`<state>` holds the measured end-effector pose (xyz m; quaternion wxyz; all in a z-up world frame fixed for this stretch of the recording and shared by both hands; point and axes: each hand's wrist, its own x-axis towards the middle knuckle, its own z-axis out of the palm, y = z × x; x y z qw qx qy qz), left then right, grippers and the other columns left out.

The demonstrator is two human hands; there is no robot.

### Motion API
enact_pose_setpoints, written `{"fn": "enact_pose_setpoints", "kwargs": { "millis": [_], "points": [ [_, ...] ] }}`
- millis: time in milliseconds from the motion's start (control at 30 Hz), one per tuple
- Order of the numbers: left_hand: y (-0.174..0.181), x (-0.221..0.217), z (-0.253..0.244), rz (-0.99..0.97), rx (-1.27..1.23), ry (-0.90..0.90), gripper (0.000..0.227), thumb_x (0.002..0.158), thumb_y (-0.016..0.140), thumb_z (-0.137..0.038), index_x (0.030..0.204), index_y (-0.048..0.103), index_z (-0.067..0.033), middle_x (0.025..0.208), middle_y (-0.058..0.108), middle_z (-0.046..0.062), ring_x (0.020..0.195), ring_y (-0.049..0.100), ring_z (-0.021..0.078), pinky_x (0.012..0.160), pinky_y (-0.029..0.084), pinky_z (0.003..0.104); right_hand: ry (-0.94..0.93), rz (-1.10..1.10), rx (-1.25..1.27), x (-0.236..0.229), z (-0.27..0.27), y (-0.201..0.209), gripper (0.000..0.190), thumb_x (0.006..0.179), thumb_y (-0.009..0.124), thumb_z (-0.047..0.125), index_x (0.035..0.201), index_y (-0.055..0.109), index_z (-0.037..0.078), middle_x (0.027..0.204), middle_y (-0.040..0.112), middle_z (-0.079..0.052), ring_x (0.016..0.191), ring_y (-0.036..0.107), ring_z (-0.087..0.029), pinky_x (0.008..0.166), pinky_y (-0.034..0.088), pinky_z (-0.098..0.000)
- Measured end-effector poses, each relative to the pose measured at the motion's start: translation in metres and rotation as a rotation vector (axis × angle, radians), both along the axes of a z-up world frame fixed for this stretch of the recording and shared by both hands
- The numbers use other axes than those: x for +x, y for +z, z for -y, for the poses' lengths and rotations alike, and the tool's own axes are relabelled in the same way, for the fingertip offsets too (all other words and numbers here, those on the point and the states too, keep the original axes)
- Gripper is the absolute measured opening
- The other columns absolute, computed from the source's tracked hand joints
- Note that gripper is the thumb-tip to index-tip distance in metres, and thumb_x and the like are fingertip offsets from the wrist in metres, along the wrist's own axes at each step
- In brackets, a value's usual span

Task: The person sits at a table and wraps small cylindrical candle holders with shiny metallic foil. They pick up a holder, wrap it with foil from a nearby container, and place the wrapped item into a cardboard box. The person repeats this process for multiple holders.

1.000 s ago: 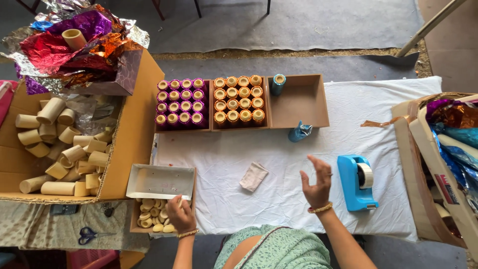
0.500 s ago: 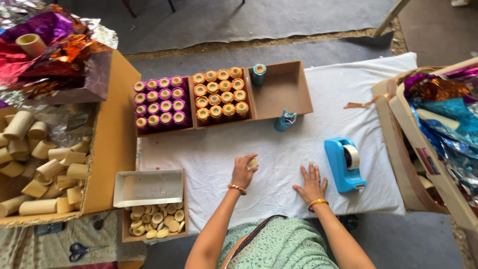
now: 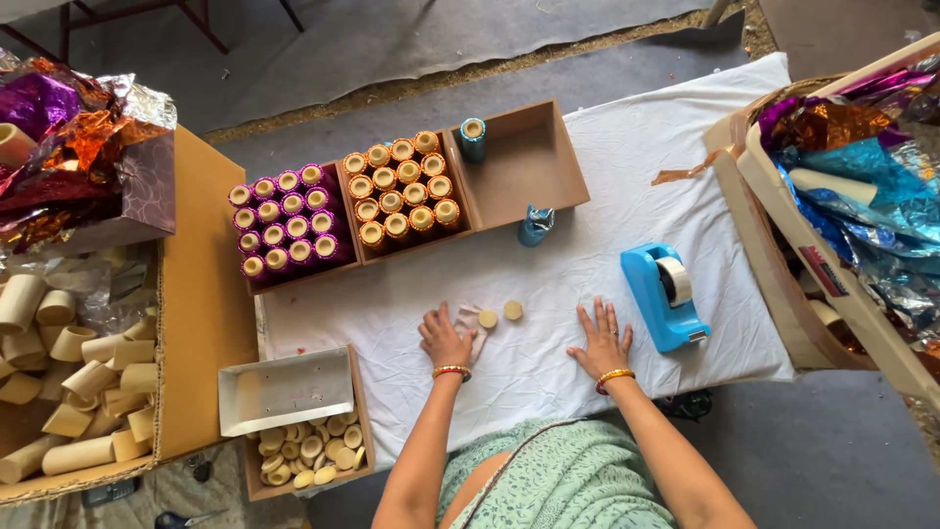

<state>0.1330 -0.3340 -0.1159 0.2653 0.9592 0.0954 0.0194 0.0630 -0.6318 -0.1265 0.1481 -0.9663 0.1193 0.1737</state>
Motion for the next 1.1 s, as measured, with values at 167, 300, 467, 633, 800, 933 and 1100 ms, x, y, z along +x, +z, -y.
{"fn": "enact_pose_setpoints", "kwargs": {
  "millis": [167, 300, 467, 633, 800, 933, 1100],
  "points": [
    [-0.05, -0.003, -0.007, -0.194, -0.092, -0.038, 0.065, 0.071, 0.087, -0.034, 0.125, 0.058, -0.0119, 0.113, 0.069, 0.017, 0.106, 0.064, 0.038, 0.087, 0.053, 0.049, 0.131, 0.293, 0.155, 0.02, -0.035, -0.012, 0.079, 0.073, 0.08, 0.029, 0.146, 0.048, 0.023, 0.157, 0.038, -0.007, 0.147, 0.032, -0.029, 0.115, 0.031, -0.054],
    [-0.03, 0.004, -0.018, -0.348, -0.077, -0.006, 0.049, 0.075, 0.083, -0.045, 0.104, 0.072, -0.0085, 0.102, 0.074, 0.018, 0.1, 0.068, 0.041, 0.085, 0.054, 0.049, 0.356, 0.465, 0.308, 0.052, -0.079, 0.018, 0.075, 0.068, 0.083, 0.014, 0.138, 0.057, 0.017, 0.148, 0.05, -0.01, 0.136, 0.046, -0.033, 0.108, 0.044, -0.0465],
    [-0.048, -0.008, -0.061, -0.394, -0.168, 0.127, 0.053, 0.074, 0.081, -0.049, 0.108, 0.072, -0.0092, 0.108, 0.074, 0.018, 0.103, 0.07, 0.0391, 0.088, 0.055, 0.047, 0.475, 0.469, 0.281, 0.068, -0.085, -0.009, 0.059, 0.071, 0.076, 0.006, 0.128, 0.065, 0.019, 0.136, 0.058, -0.011, 0.123, 0.055, -0.034, 0.095, 0.051, -0.0433],
    [0.0, -0.026, -0.063, -0.176, -0.028, 0.137, 0.057, 0.074, 0.085, -0.038, 0.121, 0.066, -0.0114, 0.117, 0.067, 0.015, 0.112, 0.063, 0.0368, 0.091, 0.05, 0.048, 0.274, 0.466, 0.373, 0.07, -0.075, -0.035, 0.036, 0.087, 0.066, 0.002, 0.12, 0.071, 0.017, 0.117, 0.066, -0.01, 0.097, 0.067, -0.031, 0.085, 0.056, -0.0388],
    [0.01, -0.022, -0.044, 0.189, -0.044, -0.257, 0.048, 0.072, 0.079, -0.011, 0.118, 0.066, -0.0136, 0.119, 0.06, 0.009, 0.112, 0.056, 0.0311, 0.095, 0.048, 0.046, -0.204, 0.12, 0.658, 0.078, -0.071, -0.014, 0.054, 0.08, 0.082, 0.025, 0.13, 0.063, 0.017, 0.089, 0.072, -0.008, 0.081, 0.071, -0.025, 0.078, 0.057, -0.0376],
    [-0.002, -0.011, -0.024, 0.213, -0.05, -0.442, 0.051, 0.07, 0.076, -0.005, 0.119, 0.065, -0.0099, 0.121, 0.06, 0.011, 0.109, 0.056, 0.0335, 0.092, 0.049, 0.044, -0.317, 0.222, 0.57, 0.065, -0.051, -0.015, 0.057, 0.077, 0.085, 0.031, 0.129, 0.066, 0.017, 0.102, 0.072, -0.007, 0.088, 0.071, -0.025, 0.083, 0.056, -0.0346],
    [-0.038, 0.003, -0.003, 0.08, -0.004, -0.504, 0.042, 0.085, 0.075, -0.002, 0.124, 0.066, -0.0144, 0.116, 0.062, 0.008, 0.109, 0.057, 0.0313, 0.095, 0.052, 0.037, -0.007, 0.149, 0.054, 0.026, -0.045, 0.01, 0.081, 0.066, 0.088, 0.038, 0.14, 0.056, 0.029, 0.152, 0.045, -0.002, 0.141, 0.038, -0.025, 0.112, 0.036, -0.0472]
  ]
}}
